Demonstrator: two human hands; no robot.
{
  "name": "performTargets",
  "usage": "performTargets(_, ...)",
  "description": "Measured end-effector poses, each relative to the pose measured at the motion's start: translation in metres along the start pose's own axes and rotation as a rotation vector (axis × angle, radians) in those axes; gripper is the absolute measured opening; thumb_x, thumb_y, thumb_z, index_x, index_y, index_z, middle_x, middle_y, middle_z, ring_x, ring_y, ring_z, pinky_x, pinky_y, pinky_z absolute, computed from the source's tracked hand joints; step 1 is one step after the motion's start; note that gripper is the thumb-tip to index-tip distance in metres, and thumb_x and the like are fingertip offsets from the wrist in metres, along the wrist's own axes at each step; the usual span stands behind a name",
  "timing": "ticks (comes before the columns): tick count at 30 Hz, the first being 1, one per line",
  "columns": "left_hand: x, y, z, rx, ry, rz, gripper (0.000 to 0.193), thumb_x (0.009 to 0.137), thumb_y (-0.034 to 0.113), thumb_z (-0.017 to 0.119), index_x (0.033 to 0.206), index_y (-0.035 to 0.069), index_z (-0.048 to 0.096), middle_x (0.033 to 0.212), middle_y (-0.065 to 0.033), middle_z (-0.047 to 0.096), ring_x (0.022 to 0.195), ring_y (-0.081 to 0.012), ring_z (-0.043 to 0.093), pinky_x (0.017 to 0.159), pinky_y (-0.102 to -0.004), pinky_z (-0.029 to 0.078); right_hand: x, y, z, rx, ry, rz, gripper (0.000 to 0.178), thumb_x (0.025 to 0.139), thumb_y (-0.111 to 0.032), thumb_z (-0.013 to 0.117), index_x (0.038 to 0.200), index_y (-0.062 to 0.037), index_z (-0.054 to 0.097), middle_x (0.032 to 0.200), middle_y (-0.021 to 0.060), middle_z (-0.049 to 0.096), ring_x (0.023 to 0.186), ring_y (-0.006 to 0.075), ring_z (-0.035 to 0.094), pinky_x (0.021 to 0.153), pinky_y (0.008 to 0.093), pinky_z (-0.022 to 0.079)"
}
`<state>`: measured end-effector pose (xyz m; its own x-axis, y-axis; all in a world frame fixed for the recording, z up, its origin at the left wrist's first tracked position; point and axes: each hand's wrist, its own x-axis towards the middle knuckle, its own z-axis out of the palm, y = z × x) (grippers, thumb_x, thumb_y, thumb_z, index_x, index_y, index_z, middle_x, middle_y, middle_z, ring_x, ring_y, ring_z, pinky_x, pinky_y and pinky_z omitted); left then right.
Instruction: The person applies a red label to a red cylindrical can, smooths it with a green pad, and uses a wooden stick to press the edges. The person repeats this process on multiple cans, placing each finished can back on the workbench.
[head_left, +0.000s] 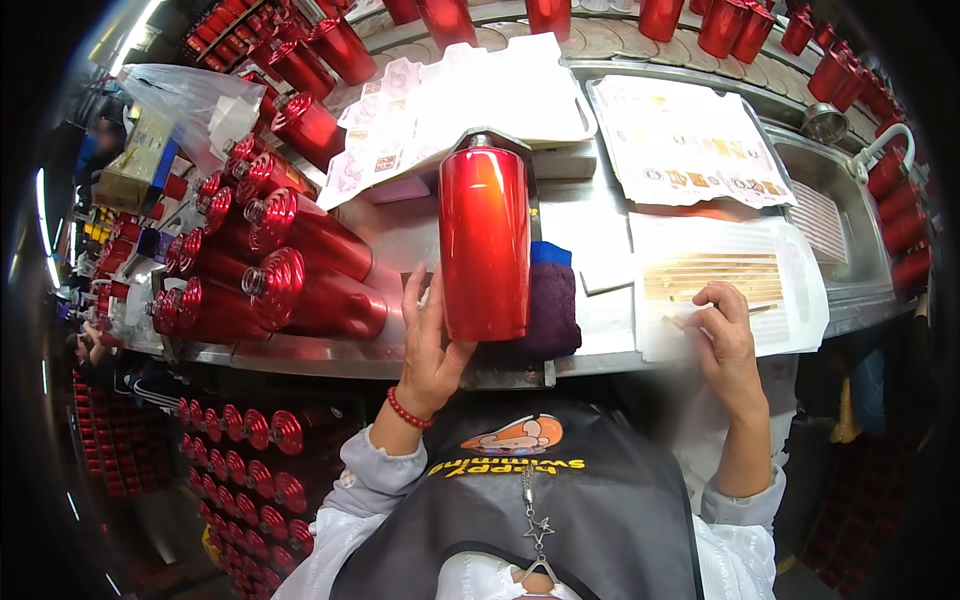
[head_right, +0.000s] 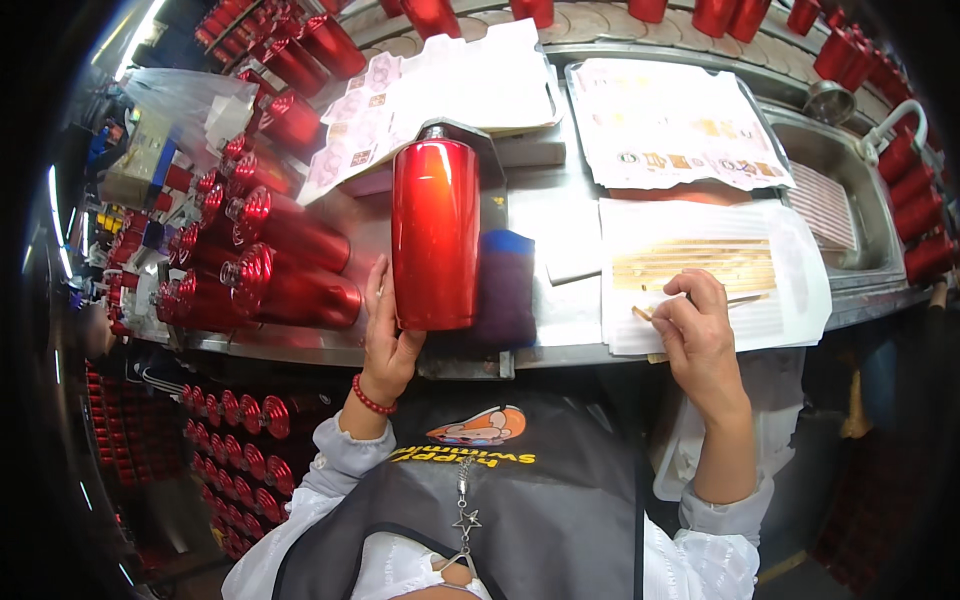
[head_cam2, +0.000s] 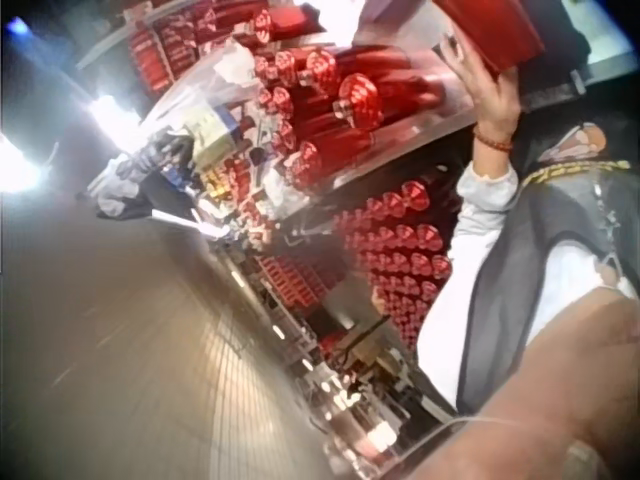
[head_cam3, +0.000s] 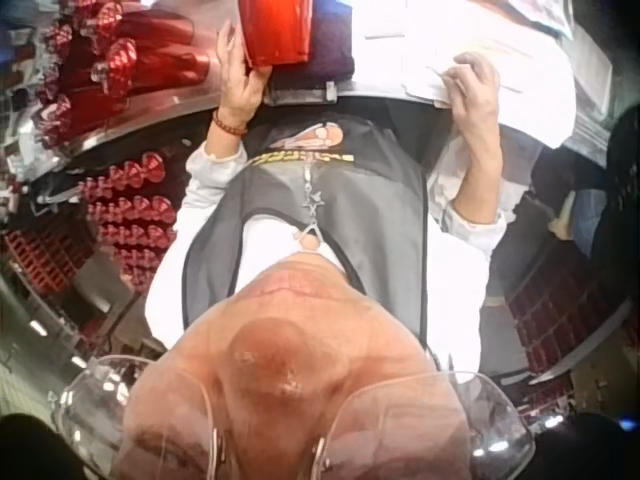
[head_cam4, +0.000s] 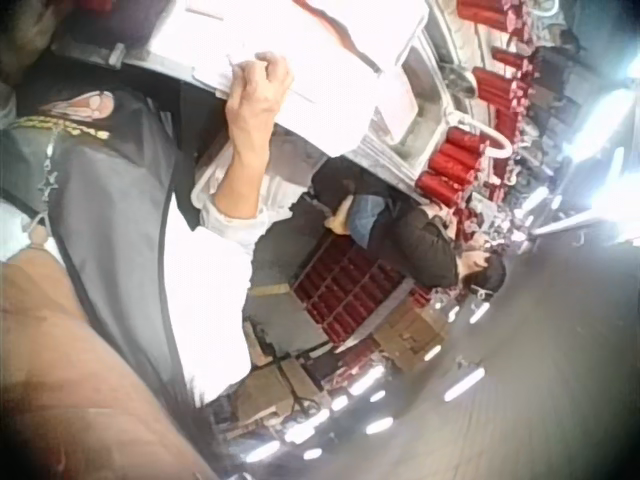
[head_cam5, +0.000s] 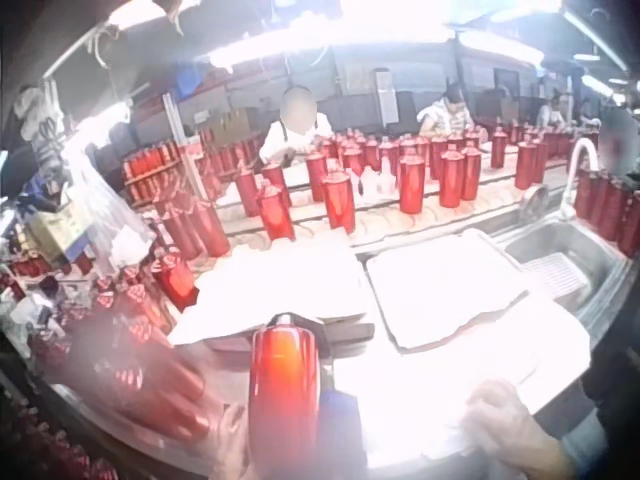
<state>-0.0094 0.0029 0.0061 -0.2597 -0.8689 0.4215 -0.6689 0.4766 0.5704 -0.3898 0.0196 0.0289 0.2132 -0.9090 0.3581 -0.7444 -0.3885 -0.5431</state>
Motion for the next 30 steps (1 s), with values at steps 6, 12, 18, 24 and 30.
performTargets(6, 0.016, 0.037, 0.001, 0.21, 0.154, 0.05, 0.082, 0.096, 0.049, 0.068, 0.15, -0.006, 0.04, 0.147, -0.0256, 0.05, 0.144, -0.0489, 0.03, 0.12, -0.0564, 0.02, 0.025, -0.027, 0.001, 0.053, -0.025, -0.101, 0.015, 0.08, 0.006, 0.072, 0.089, -0.0021, 0.063, 0.114, 0.0133, 0.056, 0.121, 0.0401, 0.053, 0.102, 0.0473, 0.044)
performTargets(12, 0.008, 0.002, -0.006, 0.152, -0.07, 0.099, 0.077, 0.1, 0.05, 0.06, 0.149, -0.007, 0.042, 0.148, -0.0258, 0.05, 0.142, -0.0484, 0.033, 0.118, -0.0575, 0.024, 0.044, -0.05, 0.005, 0.093, -0.014, -0.2, 0.014, 0.08, 0.004, 0.073, 0.088, -0.0032, 0.064, 0.115, 0.0137, 0.056, 0.122, 0.0425, 0.053, 0.102, 0.0484, 0.045)
performTargets(18, 0.012, 0.02, -0.002, 0.196, 0.121, 0.042, 0.082, 0.099, 0.055, 0.059, 0.149, -0.007, 0.042, 0.151, -0.0279, 0.046, 0.142, -0.0497, 0.034, 0.118, -0.0578, 0.025, 0.056, -0.066, 0.018, 0.138, -0.027, -0.285, 0.016, 0.075, 0.006, 0.07, 0.084, -0.0047, 0.063, 0.116, 0.0134, 0.056, 0.124, 0.0415, 0.052, 0.107, 0.0499, 0.043)
performTargets(24, 0.007, 0.014, -0.003, 0.114, 0.068, 0.029, 0.086, 0.099, 0.059, 0.057, 0.152, -0.005, 0.04, 0.157, -0.0281, 0.037, 0.144, -0.0487, 0.031, 0.12, -0.0545, 0.024, 0.062, -0.086, 0.022, 0.245, -0.102, -0.299, 0.019, 0.075, 0.003, 0.076, 0.087, -0.0064, 0.065, 0.122, 0.0143, 0.053, 0.126, 0.0418, 0.048, 0.107, 0.0497, 0.039)
performTargets(30, 0.036, 0.062, -0.028, -0.17, -0.08, 0.198, 0.055, 0.102, 0.055, 0.052, 0.123, 0.007, 0.068, 0.157, -0.0281, 0.037, 0.149, -0.0452, 0.019, 0.123, -0.0503, 0.017, 0.076, -0.124, 0.022, 0.307, -0.115, -0.367, 0.017, 0.077, 0.002, 0.077, 0.088, -0.0045, 0.065, 0.127, 0.0166, 0.052, 0.128, 0.0419, 0.047, 0.107, 0.0497, 0.04)
